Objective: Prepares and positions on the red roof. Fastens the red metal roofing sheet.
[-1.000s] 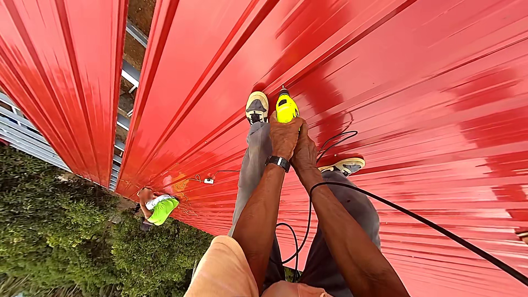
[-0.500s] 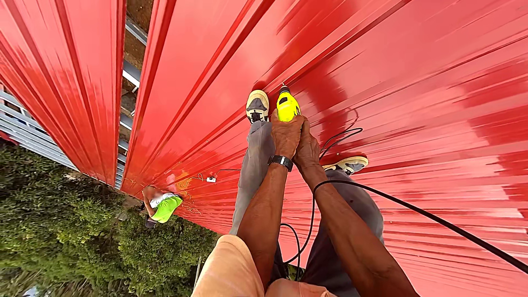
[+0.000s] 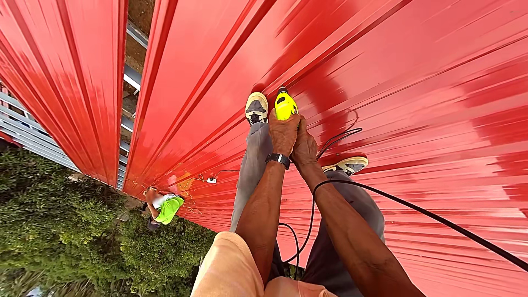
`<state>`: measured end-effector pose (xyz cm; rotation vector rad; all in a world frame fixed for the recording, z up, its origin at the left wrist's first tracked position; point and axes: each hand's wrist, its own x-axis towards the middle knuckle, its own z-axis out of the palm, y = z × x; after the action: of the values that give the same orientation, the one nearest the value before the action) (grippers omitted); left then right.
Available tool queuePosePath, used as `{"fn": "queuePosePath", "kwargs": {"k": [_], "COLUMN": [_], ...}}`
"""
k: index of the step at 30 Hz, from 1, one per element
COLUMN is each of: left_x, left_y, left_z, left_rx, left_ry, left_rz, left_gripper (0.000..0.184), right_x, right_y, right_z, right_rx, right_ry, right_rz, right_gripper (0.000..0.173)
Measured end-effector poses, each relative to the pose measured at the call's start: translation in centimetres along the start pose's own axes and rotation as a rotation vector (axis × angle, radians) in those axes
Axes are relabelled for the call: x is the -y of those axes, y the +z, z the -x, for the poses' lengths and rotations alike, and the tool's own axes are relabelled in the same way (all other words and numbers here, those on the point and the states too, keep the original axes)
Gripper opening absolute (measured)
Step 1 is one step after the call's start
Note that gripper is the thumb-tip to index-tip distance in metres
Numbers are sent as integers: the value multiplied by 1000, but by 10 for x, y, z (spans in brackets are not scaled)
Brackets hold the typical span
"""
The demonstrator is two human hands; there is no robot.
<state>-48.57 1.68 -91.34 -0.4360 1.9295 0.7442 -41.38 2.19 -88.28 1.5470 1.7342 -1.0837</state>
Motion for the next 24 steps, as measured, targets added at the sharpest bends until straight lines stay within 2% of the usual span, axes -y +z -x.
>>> {"fn": "queuePosePath", "kwargs": {"k": [5,8,11,14,18,20,22,24], "left_x": [1,-3,4,0,8,9,8,15], "left_y": [-4,-18,-28,-23,-17,-21,-34,-53], "left_z": [1,42,88,108,133,143,154,165], "left_rx": [7,34,65,186,434,567,692,775], "left_ry": [-1,42,-21,-59,-79,-66,-50,-19], "left_rz": [-6,-113,-231,-340,-512,-571,-583,-585], "left_gripper": [81,80,84,86,99,102,88,72], "right_x": [0,-8,-25,-39,-67,-82,-91,-98], "right_y": [4,1,-2,-11,-26,-26,-27,-36], "right_z": [-1,32,91,115,145,161,181,207], "right_rx": [-25,-57,-67,-103,-117,-117,-115,-37], "right_ry": [-31,-49,-18,12,66,162,327,454], "right_rz": [5,-73,-136,-184,-227,-433,-783,-1138], "right_gripper": [65,67,69,72,73,70,55,52]}}
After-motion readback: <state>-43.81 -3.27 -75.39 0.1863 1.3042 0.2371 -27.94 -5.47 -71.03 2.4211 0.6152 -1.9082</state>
